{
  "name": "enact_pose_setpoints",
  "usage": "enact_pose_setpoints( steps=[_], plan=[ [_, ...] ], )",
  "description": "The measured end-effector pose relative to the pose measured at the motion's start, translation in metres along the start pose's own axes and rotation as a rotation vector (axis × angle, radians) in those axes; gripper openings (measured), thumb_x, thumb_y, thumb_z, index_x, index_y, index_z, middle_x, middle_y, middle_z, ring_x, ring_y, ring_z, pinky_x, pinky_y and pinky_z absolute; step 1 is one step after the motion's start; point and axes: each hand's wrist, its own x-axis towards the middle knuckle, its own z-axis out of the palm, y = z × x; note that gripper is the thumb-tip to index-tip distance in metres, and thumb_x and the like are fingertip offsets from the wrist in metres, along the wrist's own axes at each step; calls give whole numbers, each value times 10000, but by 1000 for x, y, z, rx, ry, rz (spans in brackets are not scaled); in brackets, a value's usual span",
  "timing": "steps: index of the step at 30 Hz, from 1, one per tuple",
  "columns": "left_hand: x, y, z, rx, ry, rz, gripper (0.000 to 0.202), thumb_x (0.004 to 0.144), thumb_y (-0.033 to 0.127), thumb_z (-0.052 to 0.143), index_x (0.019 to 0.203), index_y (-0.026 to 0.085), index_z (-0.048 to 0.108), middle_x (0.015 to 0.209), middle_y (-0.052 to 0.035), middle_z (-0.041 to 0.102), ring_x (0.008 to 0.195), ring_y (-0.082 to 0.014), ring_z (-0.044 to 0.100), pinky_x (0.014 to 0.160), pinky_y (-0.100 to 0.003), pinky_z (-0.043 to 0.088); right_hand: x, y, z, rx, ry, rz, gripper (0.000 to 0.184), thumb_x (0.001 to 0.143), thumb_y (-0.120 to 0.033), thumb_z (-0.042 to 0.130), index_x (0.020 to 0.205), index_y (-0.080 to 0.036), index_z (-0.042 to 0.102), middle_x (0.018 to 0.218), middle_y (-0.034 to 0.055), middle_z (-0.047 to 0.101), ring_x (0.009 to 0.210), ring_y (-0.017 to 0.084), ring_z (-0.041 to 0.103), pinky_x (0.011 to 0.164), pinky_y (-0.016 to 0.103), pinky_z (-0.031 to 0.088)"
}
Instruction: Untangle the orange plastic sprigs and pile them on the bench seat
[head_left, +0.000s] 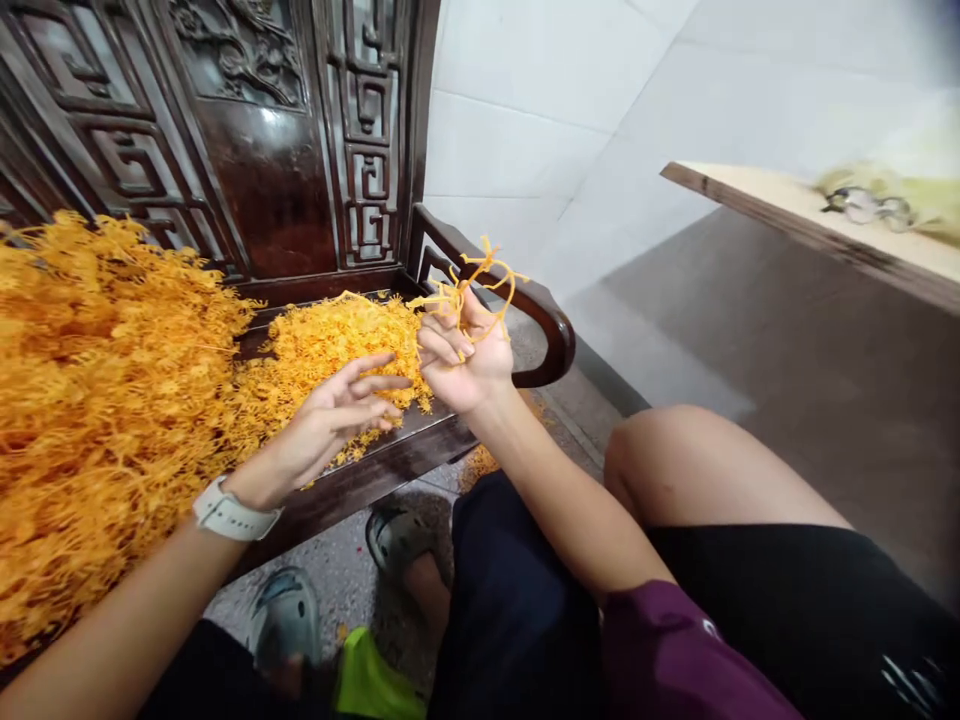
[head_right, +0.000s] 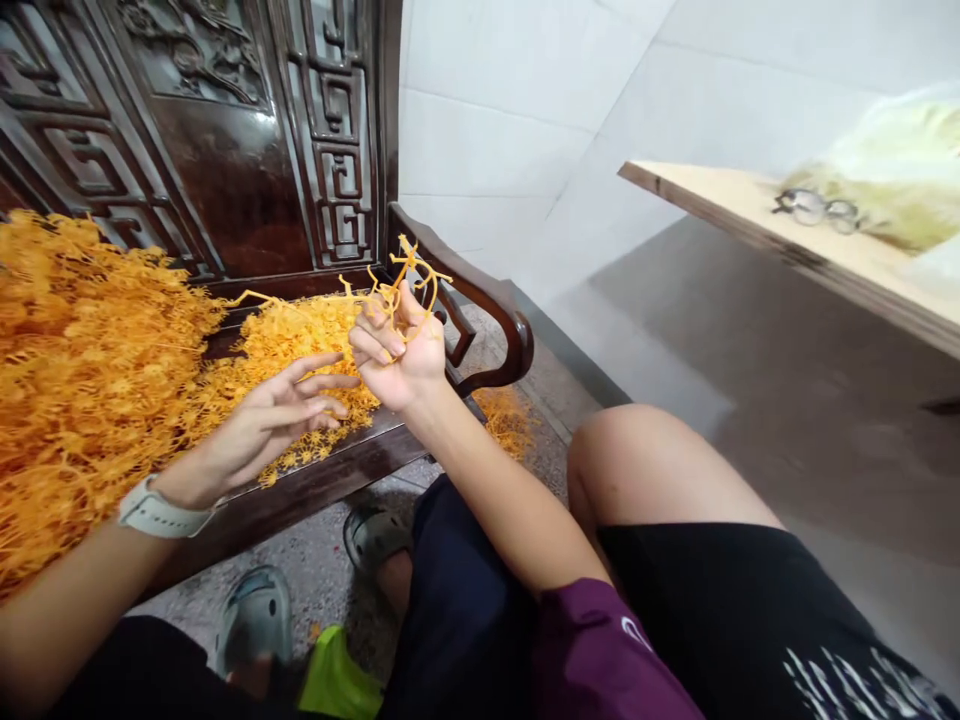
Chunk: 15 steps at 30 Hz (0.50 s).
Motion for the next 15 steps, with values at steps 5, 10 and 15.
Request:
enact_pose_setpoints(
  steps=[5, 10, 15],
  plan=[
    [-4, 14, 21, 48, 176, 254, 516, 890, 382, 813, 1369, 290, 644, 1097, -51, 727, 805, -141, 682, 743, -261, 575, -7, 11, 3, -13, -102, 45, 449, 1001, -628, 535, 783, -249, 429, 609, -67, 343, 478, 108, 148, 415, 250, 244],
    [1, 13, 1, 152, 252, 389, 162, 915, 360, 763, 1001, 234, 710, 725, -3, 656, 627, -131, 587, 626, -264, 498, -11, 17, 0, -55, -201, 40, 465, 979, -627, 577, 757, -238, 454, 588, -75, 370, 456, 80, 109, 395, 245, 205],
    [-8, 8, -7, 407, 267, 368, 261, 968, 329, 645, 739, 205, 639, 559, -3, 589, 534, -131, 521, 585, -287, 413, 6, 6, -11, -254, -66, -44, 433, 944, -662, 617, 825, -262, 500, 630, -58, 445, 455, 85, 249, 430, 259, 259]
  ],
)
